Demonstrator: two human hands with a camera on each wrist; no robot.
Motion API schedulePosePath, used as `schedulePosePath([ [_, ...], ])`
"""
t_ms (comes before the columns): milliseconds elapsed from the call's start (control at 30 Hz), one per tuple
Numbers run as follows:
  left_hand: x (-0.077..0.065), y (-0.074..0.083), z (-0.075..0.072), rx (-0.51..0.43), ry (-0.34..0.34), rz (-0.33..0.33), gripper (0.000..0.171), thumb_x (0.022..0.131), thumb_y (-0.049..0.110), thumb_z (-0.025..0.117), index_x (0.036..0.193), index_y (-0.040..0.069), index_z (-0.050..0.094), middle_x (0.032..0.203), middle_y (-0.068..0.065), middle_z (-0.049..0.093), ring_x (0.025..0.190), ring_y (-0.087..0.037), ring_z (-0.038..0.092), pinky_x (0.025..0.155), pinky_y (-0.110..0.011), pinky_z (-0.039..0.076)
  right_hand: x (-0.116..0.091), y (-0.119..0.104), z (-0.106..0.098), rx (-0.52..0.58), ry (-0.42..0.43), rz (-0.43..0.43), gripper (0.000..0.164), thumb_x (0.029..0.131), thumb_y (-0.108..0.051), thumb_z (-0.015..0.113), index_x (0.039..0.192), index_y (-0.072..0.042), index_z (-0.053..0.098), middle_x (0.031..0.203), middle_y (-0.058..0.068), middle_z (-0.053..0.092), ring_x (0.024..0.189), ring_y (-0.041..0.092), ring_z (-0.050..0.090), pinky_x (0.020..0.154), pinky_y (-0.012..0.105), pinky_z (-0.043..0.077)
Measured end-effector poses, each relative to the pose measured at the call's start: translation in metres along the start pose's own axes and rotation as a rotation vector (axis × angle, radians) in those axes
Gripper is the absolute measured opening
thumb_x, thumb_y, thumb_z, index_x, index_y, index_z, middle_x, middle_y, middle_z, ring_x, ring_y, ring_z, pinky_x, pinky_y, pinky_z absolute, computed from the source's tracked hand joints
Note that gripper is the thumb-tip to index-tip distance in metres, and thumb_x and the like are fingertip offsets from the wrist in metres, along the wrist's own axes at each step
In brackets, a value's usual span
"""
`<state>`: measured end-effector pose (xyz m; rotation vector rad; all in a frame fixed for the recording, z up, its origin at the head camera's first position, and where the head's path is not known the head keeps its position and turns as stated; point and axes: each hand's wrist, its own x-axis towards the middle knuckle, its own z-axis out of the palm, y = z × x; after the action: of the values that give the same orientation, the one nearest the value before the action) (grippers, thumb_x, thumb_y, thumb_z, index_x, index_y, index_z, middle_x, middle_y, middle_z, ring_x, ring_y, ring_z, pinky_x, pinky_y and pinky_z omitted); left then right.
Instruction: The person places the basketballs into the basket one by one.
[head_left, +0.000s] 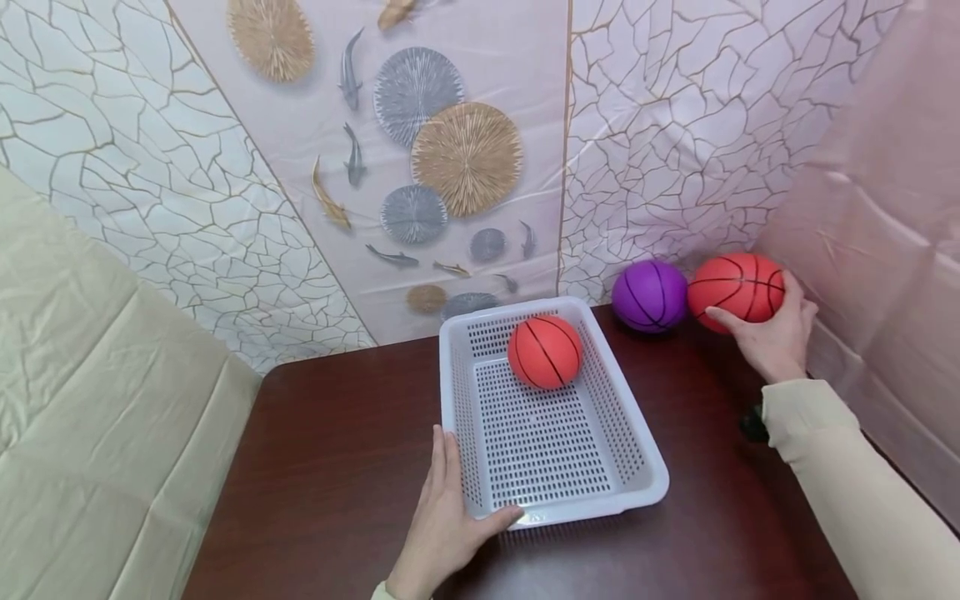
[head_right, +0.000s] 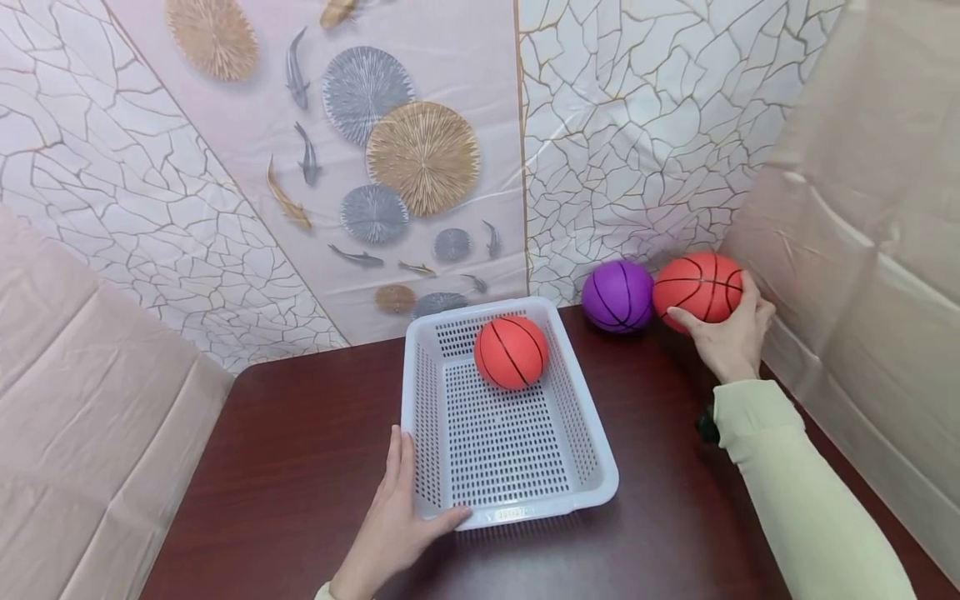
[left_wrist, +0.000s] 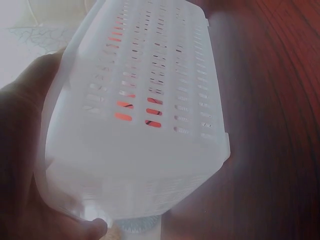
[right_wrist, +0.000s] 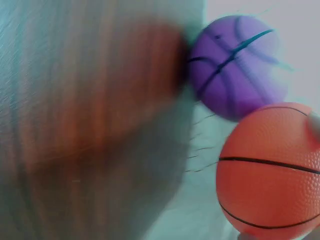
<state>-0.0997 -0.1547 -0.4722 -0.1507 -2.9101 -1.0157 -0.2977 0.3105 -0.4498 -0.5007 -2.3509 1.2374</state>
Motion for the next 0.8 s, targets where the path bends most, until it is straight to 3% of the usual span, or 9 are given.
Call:
schedulePosePath([
  [500, 0.000, -0.001, 0.001, -0.005, 0.007, 0.003, 0.133, 0.065, 0.080, 0.066, 0.156, 0.004, 0.005, 0.162, -0.002, -0.011, 0.142, -0.038, 0.020, 0.105, -0.058, 0.031, -0.059, -0.109, -0.019, -0.030, -0.078, -0.295, 0.111, 0.069, -0.048, 0.085, 0.156, -0.026, 0.019, 0.144, 0.023, 0.030, 0.129, 0.040, 0.030, 0.093, 0.065, 0.037],
  [800, 0.000, -0.001, 0.000, -0.003, 0.005, 0.011, 0.133, 0.065, 0.081, 0.064, 0.156, 0.004, 0.006, 0.162, -0.003, -0.011, 0.143, -0.039, 0.019, 0.105, -0.058, 0.032, -0.100, -0.141, -0.006, -0.036, -0.226, -0.468, 0.113, 0.063, -0.049, 0.088, 0.154, -0.023, 0.026, 0.134, 0.022, 0.036, 0.119, 0.039, 0.038, 0.086, 0.064, 0.043],
])
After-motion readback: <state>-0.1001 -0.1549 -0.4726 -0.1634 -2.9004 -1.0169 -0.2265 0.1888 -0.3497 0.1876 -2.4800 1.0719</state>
